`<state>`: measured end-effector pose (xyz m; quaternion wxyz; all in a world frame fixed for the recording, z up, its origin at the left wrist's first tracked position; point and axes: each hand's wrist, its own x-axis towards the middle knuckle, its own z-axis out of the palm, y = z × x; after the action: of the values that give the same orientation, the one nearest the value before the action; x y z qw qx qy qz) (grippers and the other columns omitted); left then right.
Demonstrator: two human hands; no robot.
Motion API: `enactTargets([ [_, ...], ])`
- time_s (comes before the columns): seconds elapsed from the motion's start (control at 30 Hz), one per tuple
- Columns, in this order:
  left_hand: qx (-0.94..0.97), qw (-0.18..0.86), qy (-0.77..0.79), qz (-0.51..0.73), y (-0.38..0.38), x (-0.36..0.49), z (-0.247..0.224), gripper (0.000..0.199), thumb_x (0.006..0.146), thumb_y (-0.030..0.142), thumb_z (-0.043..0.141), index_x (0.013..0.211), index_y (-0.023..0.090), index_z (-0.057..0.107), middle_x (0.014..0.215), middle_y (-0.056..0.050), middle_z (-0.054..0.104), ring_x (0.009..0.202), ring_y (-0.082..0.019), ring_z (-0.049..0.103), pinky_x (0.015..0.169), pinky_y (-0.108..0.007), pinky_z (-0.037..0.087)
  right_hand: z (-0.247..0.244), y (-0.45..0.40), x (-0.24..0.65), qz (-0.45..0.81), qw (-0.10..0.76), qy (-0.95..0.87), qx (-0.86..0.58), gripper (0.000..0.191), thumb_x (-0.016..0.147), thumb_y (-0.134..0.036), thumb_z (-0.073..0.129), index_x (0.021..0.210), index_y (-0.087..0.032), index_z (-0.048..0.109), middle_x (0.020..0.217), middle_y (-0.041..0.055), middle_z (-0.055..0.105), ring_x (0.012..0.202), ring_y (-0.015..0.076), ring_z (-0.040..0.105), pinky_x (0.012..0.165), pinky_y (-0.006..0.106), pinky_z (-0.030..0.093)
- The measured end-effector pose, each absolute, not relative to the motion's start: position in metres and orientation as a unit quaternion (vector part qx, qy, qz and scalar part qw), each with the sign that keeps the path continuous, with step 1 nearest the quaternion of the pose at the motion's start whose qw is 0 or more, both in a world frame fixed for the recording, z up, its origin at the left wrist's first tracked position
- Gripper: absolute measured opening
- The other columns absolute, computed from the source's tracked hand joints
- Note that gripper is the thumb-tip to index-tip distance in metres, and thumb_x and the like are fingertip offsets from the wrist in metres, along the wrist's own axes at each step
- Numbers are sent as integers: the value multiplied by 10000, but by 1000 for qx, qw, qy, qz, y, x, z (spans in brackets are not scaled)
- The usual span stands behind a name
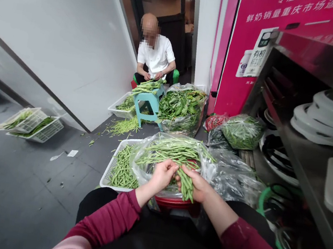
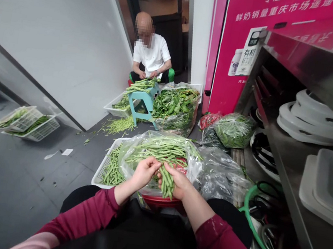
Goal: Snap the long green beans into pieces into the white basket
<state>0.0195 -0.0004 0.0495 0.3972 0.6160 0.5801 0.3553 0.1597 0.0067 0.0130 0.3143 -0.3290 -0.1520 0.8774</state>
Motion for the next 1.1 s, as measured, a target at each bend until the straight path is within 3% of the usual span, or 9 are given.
enactTargets([
  [0.1,706,290,579,289,-2,6,29,201,775,333,504,638,187,528,609,-14,522,598,-119,471,613,-215,365,8,-2,158,867,306,-210,-333,136,695,-237,648,756,-161,553,533,-39,548,418,90,505,407,204,424],
  [0.27,770,273,561,132,-11,-19,3,66,746,244,535,735,213,592,705,-58,561,771,-181,537,751,-253,383,2,-8,161,746,271,-429,-430,124,628,-134,631,562,-156,528,406,-26,511,336,105,459,328,203,361],
  [0.43,707,246,662,37,19,-28,-29,248,694,254,606,933,190,614,1026,-92,583,938,-194,546,811,-261,394,7,5,169,778,349,-250,-459,78,673,-198,627,653,-150,570,516,6,582,405,119,529,402,233,460],
  [0.6,616,247,748,0,59,-15,-59,316,799,370,473,868,110,639,875,-164,646,822,-213,606,718,-283,418,2,18,166,789,377,-163,-457,146,676,-205,663,652,-155,528,479,-39,512,388,90,491,430,239,486],
  [0.77,603,248,758,5,62,-18,-71,266,769,337,510,872,131,644,905,-157,657,836,-208,612,706,-268,418,-5,20,160,773,380,-199,-468,195,661,-243,694,662,-160,517,438,-57,466,347,78,435,350,209,417],
  [0.93,602,235,763,18,56,-20,-71,356,769,413,501,931,121,626,960,-167,643,854,-206,603,723,-271,416,-4,21,153,751,404,-194,-485,165,670,-206,668,658,-157,511,450,-47,481,354,80,444,357,215,428],
  [1.1,590,239,770,34,60,-10,-63,254,732,325,543,792,98,640,836,-166,651,774,-209,607,656,-268,405,-8,21,152,754,401,-199,-481,157,674,-222,662,699,-162,519,458,-53,491,353,85,452,356,214,427],
])
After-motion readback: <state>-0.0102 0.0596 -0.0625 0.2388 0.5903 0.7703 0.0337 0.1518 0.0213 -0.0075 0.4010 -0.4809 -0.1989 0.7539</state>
